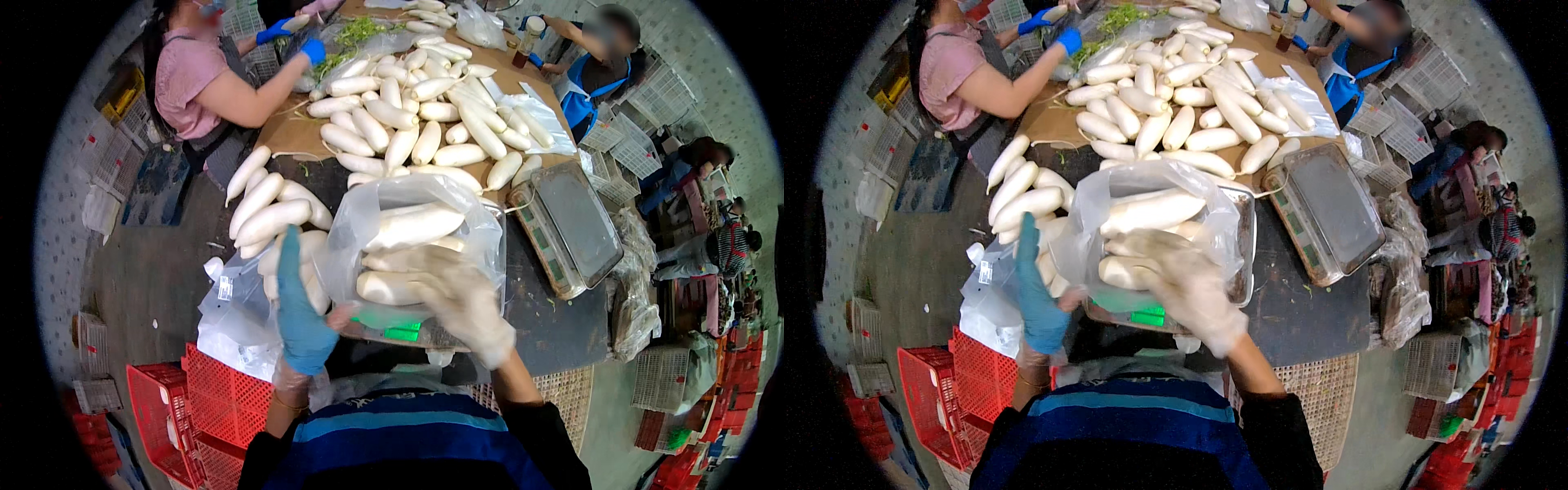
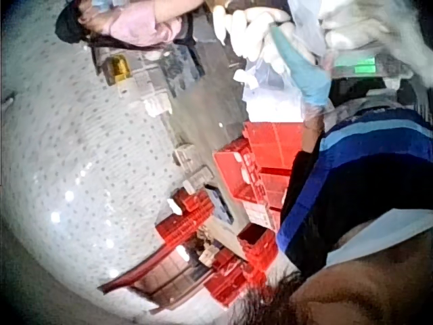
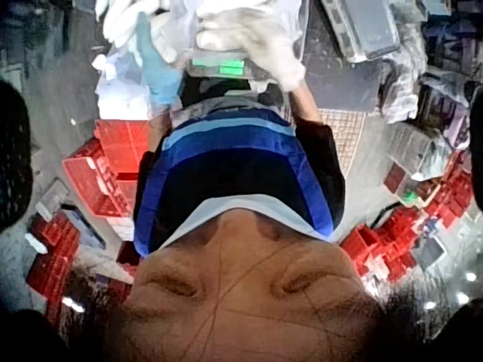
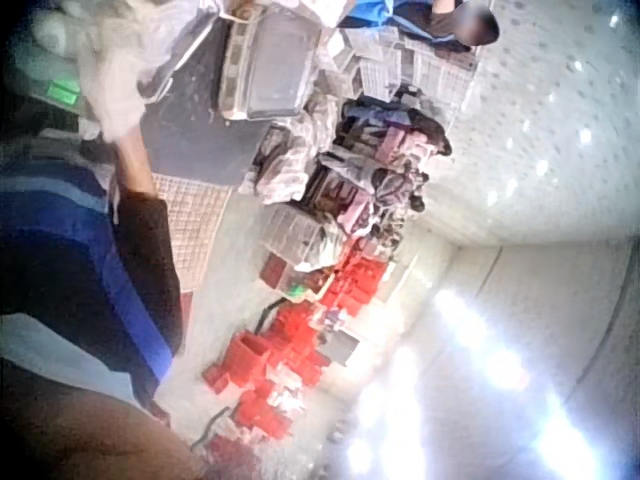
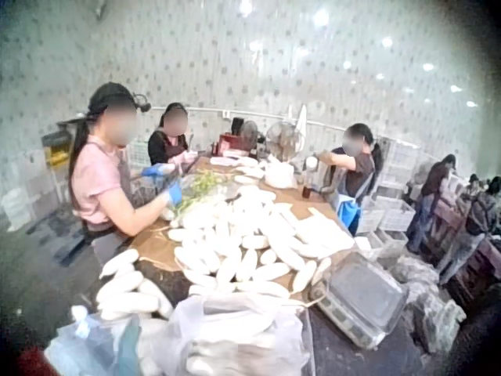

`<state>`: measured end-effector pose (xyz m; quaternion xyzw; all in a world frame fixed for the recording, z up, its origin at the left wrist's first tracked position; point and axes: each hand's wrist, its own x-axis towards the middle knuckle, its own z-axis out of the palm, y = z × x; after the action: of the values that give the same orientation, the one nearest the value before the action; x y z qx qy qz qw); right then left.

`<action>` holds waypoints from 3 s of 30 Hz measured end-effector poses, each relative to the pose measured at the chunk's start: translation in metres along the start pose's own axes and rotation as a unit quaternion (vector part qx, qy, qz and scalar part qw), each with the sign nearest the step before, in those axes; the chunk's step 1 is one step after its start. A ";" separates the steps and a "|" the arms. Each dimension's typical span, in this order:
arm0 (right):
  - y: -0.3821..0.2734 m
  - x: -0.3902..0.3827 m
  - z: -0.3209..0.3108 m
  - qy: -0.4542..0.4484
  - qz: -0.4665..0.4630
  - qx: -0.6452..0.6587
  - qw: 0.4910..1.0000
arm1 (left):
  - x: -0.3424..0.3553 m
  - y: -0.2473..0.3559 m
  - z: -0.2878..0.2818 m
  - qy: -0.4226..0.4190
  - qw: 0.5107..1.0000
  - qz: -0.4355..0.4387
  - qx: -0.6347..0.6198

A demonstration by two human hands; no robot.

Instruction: The person places white radishes into a plastic bag on a digital scale, adjusts the quantity to reach a target weight, and then removes the bag to place it into a red crate. This process is repeated multiple times while coworkers trim radishes nearby.

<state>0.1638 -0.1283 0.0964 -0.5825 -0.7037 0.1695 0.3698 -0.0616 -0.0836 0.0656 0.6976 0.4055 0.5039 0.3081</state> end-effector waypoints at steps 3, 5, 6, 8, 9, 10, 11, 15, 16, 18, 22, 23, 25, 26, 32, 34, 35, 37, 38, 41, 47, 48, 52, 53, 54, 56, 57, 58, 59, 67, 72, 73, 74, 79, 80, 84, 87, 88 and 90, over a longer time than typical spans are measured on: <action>0.036 0.045 0.031 -0.061 -0.024 -0.206 0.976 | 0.007 -0.014 0.011 -0.032 0.997 0.010 0.066; 0.057 0.056 0.040 -0.065 -0.036 -0.273 0.959 | 0.007 -0.016 0.014 -0.038 0.994 -0.018 0.098; 0.058 0.059 0.040 -0.085 -0.019 -0.267 0.960 | 0.006 -0.019 0.012 -0.031 0.998 -0.039 0.049; 0.059 0.058 0.041 -0.092 -0.011 -0.257 0.962 | 0.004 -0.025 0.008 -0.015 0.995 -0.080 -0.049; 0.058 0.055 0.040 -0.077 -0.020 -0.254 0.964 | 0.004 -0.025 0.007 -0.010 0.993 -0.096 -0.070; 0.055 0.051 0.039 -0.069 -0.030 -0.248 0.966 | 0.002 -0.025 0.006 -0.003 0.989 -0.118 -0.089; 0.053 0.040 0.037 -0.011 -0.075 -0.253 0.964 | -0.001 -0.025 0.006 0.004 0.984 -0.138 -0.113; 0.051 -0.013 0.039 0.019 0.009 -0.176 0.984 | -0.016 -0.039 0.005 0.011 0.986 -0.151 -0.076; 0.057 -0.027 0.042 -0.018 0.029 -0.166 0.986 | -0.019 -0.038 0.006 0.016 0.983 -0.161 -0.087; 0.057 -0.035 0.039 -0.086 0.063 -0.149 0.983 | -0.020 -0.037 0.010 0.027 0.978 -0.172 -0.112; 0.043 -0.013 0.042 -0.127 -0.038 -0.312 0.941 | -0.019 -0.040 0.016 0.021 0.979 -0.159 -0.125; 0.041 -0.008 0.053 -0.115 -0.051 -0.364 0.923 | -0.019 -0.042 0.017 0.020 0.982 -0.148 -0.119; 0.035 -0.007 0.053 -0.131 -0.074 -0.328 0.932 | -0.019 -0.043 0.021 0.024 0.983 -0.144 -0.113; 0.037 -0.005 0.056 -0.124 -0.081 -0.339 0.929 | -0.019 -0.045 0.020 0.031 0.984 -0.143 -0.105; 0.048 -0.001 0.059 -0.156 -0.086 -0.290 0.940 | -0.017 -0.060 0.016 0.021 0.984 -0.142 -0.104; 0.047 -0.002 0.061 -0.154 -0.052 -0.248 0.955 | -0.015 -0.056 0.015 0.025 0.978 -0.159 -0.134; 0.042 -0.003 0.057 -0.153 -0.048 -0.235 0.959 | -0.016 -0.058 0.013 0.016 0.981 -0.166 -0.099; 0.043 -0.008 0.058 -0.135 -0.034 -0.205 0.969 | -0.019 -0.067 0.017 0.010 0.985 -0.147 -0.086; 0.043 -0.010 0.059 -0.134 -0.031 -0.201 0.970 | -0.022 -0.075 0.021 0.006 0.987 -0.139 -0.080; 0.040 -0.009 0.060 -0.137 -0.015 -0.193 0.972 | -0.032 -0.104 0.031 -0.005 0.986 -0.137 -0.092; 0.043 -0.001 0.044 -0.166 -0.010 -0.094 0.982 | -0.030 -0.119 0.032 -0.018 0.986 -0.162 -0.038; 0.042 0.001 0.039 -0.150 -0.003 -0.075 0.986 | -0.029 -0.121 0.033 -0.017 0.987 -0.158 -0.034; 0.035 0.010 0.018 -0.111 0.047 0.049 0.991 | -0.023 -0.121 0.040 0.002 0.996 -0.089 0.028; 0.029 0.018 0.009 -0.106 0.044 0.086 0.990 | -0.025 -0.125 0.041 0.010 0.996 -0.064 0.055; 0.026 0.025 0.000 -0.099 0.045 0.121 0.987 | -0.026 -0.134 0.045 0.014 0.996 -0.040 0.078; 0.032 0.022 -0.013 -0.027 0.052 0.166 0.984 | -0.013 -0.130 0.048 -0.010 0.997 -0.029 0.067; 0.032 0.015 -0.012 0.022 0.122 0.241 0.963 | -0.001 -0.106 0.041 -0.027 0.997 -0.051 0.042; 0.034 0.009 -0.014 0.089 0.195 0.304 0.928 | 0.012 -0.093 0.042 -0.057 0.996 -0.063 0.005; 0.038 0.015 -0.021 0.119 0.193 0.379 0.897 | 0.014 -0.088 0.042 -0.054 0.996 -0.064 0.022; 0.092 0.138 -0.062 0.271 0.252 0.600 0.709 | 0.002 -0.127 0.035 -0.067 0.993 -0.061 0.073; 0.198 0.175 -0.040 0.272 0.249 0.249 0.895 | 0.061 -0.136 0.022 -0.046 0.994 -0.061 0.074; 0.233 0.179 -0.030 0.254 0.244 0.165 0.922 | 0.080 -0.143 0.023 -0.056 0.994 -0.063 0.068; 0.253 0.186 -0.024 0.208 0.213 0.052 0.953 | 0.095 -0.150 0.022 -0.058 0.994 -0.065 0.065; 0.276 0.219 0.006 0.006 0.134 -0.161 0.978 | 0.140 -0.184 0.024 -0.055 0.994 -0.075 0.058; 0.276 0.225 0.011 -0.015 0.149 -0.160 0.976 | 0.144 -0.187 0.026 -0.059 0.993 -0.077 0.060; 0.276 0.228 0.016 -0.033 0.186 -0.169 0.967 | 0.157 -0.202 0.033 -0.068 0.993 -0.083 0.054; 0.288 0.215 0.026 0.008 0.117 -0.231 0.966 | 0.162 -0.211 0.042 -0.077 0.992 -0.089 0.049; 0.292 0.214 0.027 0.011 0.105 -0.247 0.963 | 0.165 -0.214 0.043 -0.078 0.992 -0.091 0.048; 0.301 0.212 0.029 0.016 0.101 -0.265 0.959 | 0.166 -0.217 0.048 -0.083 0.992 -0.089 0.047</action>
<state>0.3418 0.1572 -0.0555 -0.7301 -0.6550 0.0042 0.1946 -0.0444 0.1656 -0.0554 0.7117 0.4621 0.3957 0.3513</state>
